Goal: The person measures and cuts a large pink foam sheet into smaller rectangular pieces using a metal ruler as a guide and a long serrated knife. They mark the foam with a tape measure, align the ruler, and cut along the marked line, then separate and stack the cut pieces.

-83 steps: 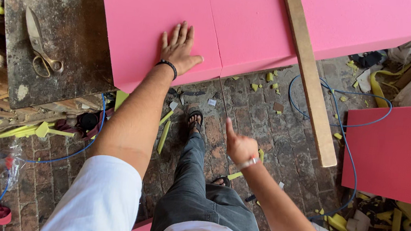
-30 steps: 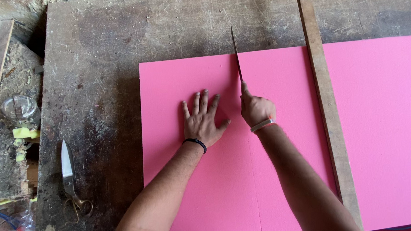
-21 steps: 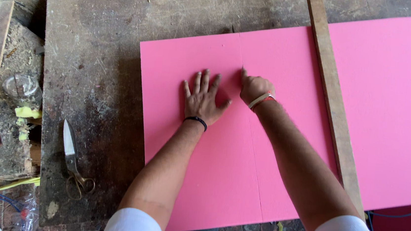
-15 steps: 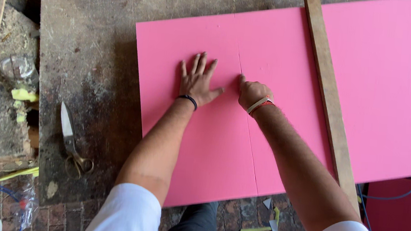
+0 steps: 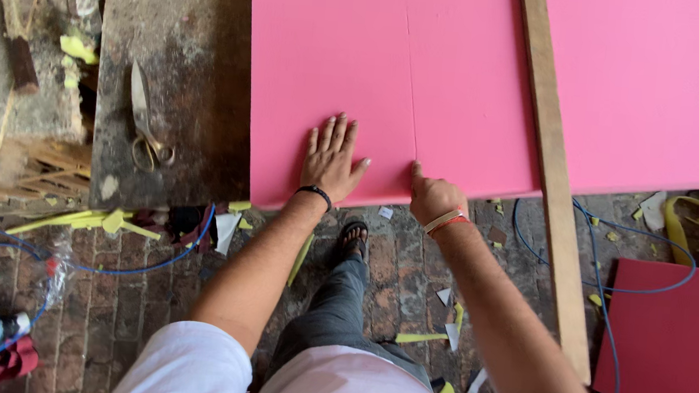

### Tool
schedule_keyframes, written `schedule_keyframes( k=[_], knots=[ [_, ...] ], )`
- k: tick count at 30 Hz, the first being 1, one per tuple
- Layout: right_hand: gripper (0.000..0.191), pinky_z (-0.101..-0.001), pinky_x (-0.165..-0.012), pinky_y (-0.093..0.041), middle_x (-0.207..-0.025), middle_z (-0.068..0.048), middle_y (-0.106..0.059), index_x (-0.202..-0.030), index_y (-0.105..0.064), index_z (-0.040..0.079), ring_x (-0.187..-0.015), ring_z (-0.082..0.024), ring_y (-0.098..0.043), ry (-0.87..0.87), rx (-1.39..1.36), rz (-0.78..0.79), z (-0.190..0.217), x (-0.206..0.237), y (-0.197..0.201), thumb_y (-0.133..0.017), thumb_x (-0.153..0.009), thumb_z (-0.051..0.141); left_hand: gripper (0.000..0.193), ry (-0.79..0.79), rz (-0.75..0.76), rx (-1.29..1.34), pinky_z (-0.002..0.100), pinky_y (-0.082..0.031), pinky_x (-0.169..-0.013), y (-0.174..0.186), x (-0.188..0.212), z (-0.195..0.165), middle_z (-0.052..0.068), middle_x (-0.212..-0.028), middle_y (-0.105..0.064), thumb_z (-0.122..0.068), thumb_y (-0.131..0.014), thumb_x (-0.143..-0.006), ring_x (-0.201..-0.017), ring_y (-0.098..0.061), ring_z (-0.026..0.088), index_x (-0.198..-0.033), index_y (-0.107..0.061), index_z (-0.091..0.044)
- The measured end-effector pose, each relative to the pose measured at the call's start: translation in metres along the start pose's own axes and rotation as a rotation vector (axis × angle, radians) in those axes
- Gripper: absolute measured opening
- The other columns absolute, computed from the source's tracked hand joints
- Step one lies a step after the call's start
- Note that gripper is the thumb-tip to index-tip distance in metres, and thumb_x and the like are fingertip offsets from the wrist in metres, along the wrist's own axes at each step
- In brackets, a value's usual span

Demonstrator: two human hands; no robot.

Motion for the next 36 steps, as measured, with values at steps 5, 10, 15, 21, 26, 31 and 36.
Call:
schedule_keyframes(
  k=[5,10,15,21,26,31,36],
  knots=[
    [0.058,-0.0369,-0.045,-0.057,-0.067,-0.011,-0.069,-0.164,-0.016,0.012,-0.050,-0.022,-0.063,-0.015,-0.110,-0.005,0.010,0.091,-0.047,-0.030,-0.111,0.028,0.103,0.124,0.122,-0.007,0.052,0.001,-0.126,-0.011,0.082,-0.013,0.016,-0.172,0.000,-0.068,-0.051,-0.093,-0.158,0.001,0.031,-0.164,-0.005,-0.010],
    [0.062,-0.0334,-0.049,-0.060,-0.071,-0.014,-0.071,-0.165,-0.008,0.013,-0.056,-0.022,-0.068,-0.028,-0.247,0.081,0.021,0.195,-0.131,-0.031,-0.109,0.028,0.106,0.210,0.086,0.091,0.056,-0.013,-0.126,-0.016,0.145,-0.024,0.016,-0.172,-0.007,-0.060,-0.066,-0.088,-0.159,-0.009,0.030,-0.163,-0.009,-0.012],
    [0.066,-0.0461,-0.055,-0.056,-0.070,-0.012,-0.072,-0.162,-0.016,0.019,-0.057,-0.030,-0.070,0.036,-0.333,-0.139,-0.007,0.277,-0.177,-0.044,-0.105,0.038,0.106,0.523,-0.158,0.841,0.055,-0.033,-0.126,-0.040,0.168,-0.010,0.017,-0.170,-0.028,-0.057,-0.073,-0.086,-0.155,-0.032,0.033,-0.167,-0.021,-0.013],
    [0.080,-0.0468,-0.046,-0.051,-0.059,-0.014,-0.066,-0.157,-0.029,0.013,-0.049,-0.032,-0.065,0.128,-0.541,-0.693,-0.048,0.270,-0.115,-0.072,-0.091,0.029,0.125,0.962,-0.092,1.963,0.064,-0.028,-0.119,-0.073,0.121,-0.009,0.020,-0.167,-0.020,-0.068,-0.078,-0.074,-0.153,-0.024,0.042,-0.166,-0.014,-0.013],
    [0.078,-0.0373,-0.046,-0.051,-0.068,-0.009,-0.071,-0.158,-0.036,0.012,-0.055,-0.023,-0.068,0.017,-0.915,-0.715,-0.082,0.183,-0.041,-0.073,-0.090,0.020,0.113,1.134,-0.285,2.096,0.059,-0.032,-0.117,-0.067,0.099,-0.005,0.015,-0.157,-0.040,-0.064,-0.080,-0.069,-0.141,-0.039,0.039,-0.158,-0.032,-0.014],
    [0.052,-0.0268,-0.052,-0.059,-0.073,0.000,-0.074,-0.142,-0.061,0.016,-0.058,-0.008,-0.069,-0.147,-1.249,-0.486,-0.104,0.072,0.000,-0.074,-0.092,0.023,0.087,1.309,-0.582,1.908,0.052,-0.047,-0.106,-0.038,0.114,0.036,0.016,-0.141,-0.056,-0.058,-0.077,-0.075,-0.131,-0.053,0.032,-0.143,-0.049,-0.011],
    [0.047,-0.0290,-0.054,-0.054,-0.075,-0.007,-0.070,-0.140,-0.060,0.008,-0.059,-0.012,-0.065,-0.192,-1.475,-0.361,-0.116,0.016,-0.007,-0.070,-0.097,0.021,0.071,1.213,-0.600,1.902,0.049,-0.045,-0.095,0.008,0.125,0.124,0.007,-0.130,-0.062,-0.058,-0.065,-0.075,-0.119,-0.058,0.026,-0.135,-0.056,-0.021]
  ],
)
Point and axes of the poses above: each hand's wrist, its own x-axis away from the middle knuckle, its own y-axis out of the back of the hand, z = x × y, the point moved 7 cm from there along -x, towards the middle knuckle
